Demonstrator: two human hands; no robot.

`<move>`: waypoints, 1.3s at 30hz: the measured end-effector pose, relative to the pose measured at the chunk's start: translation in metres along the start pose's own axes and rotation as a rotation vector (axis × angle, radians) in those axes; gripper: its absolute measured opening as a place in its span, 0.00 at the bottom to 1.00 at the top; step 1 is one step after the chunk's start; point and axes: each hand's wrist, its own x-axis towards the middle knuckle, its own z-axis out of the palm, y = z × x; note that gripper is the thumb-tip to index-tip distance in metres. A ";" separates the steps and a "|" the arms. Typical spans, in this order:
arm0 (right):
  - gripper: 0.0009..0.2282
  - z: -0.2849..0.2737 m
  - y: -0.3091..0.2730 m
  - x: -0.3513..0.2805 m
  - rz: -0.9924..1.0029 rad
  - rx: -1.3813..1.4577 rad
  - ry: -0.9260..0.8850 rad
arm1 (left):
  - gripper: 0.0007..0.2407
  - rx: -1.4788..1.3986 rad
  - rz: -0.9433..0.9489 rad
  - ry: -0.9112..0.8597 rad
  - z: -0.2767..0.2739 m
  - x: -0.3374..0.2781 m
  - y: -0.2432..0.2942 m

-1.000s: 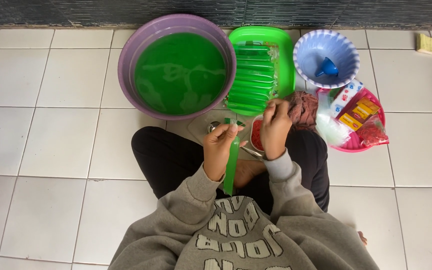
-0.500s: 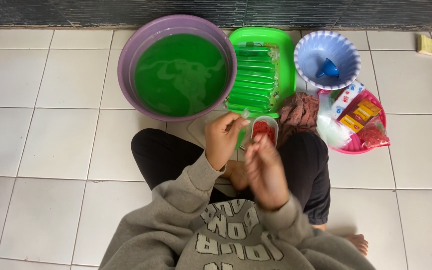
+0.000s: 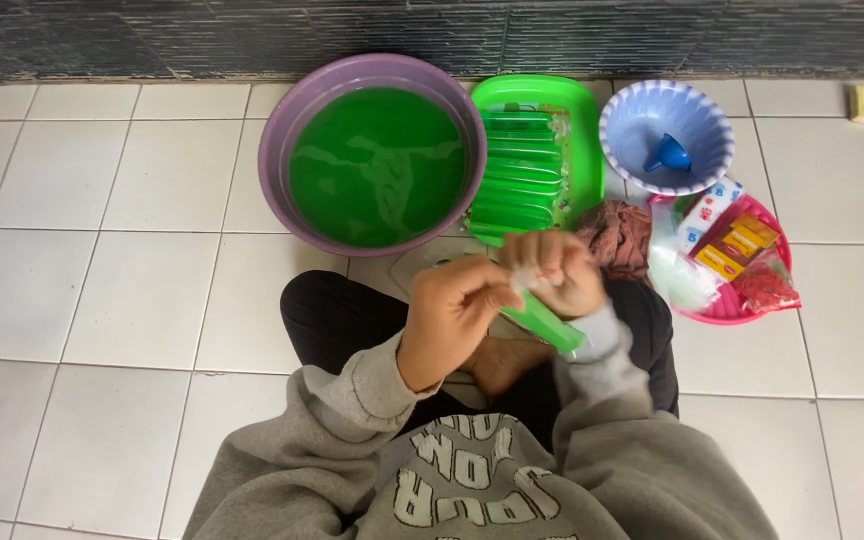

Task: The person scoops a green liquid into small plastic sleeves using a ladle and a funnel, then ties each sleeve closed with a rubber band.

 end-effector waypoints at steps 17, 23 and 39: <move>0.18 0.126 0.050 -0.041 -0.189 0.119 0.272 | 0.09 -0.362 -0.146 -0.236 0.010 0.018 -0.002; 0.15 0.001 0.012 -0.043 -0.225 -0.716 0.093 | 0.10 -0.150 -0.023 -0.129 0.002 0.013 0.009; 0.10 0.162 0.009 -0.033 -0.405 -0.579 0.491 | 0.10 -0.348 -0.059 -0.325 0.009 0.016 0.011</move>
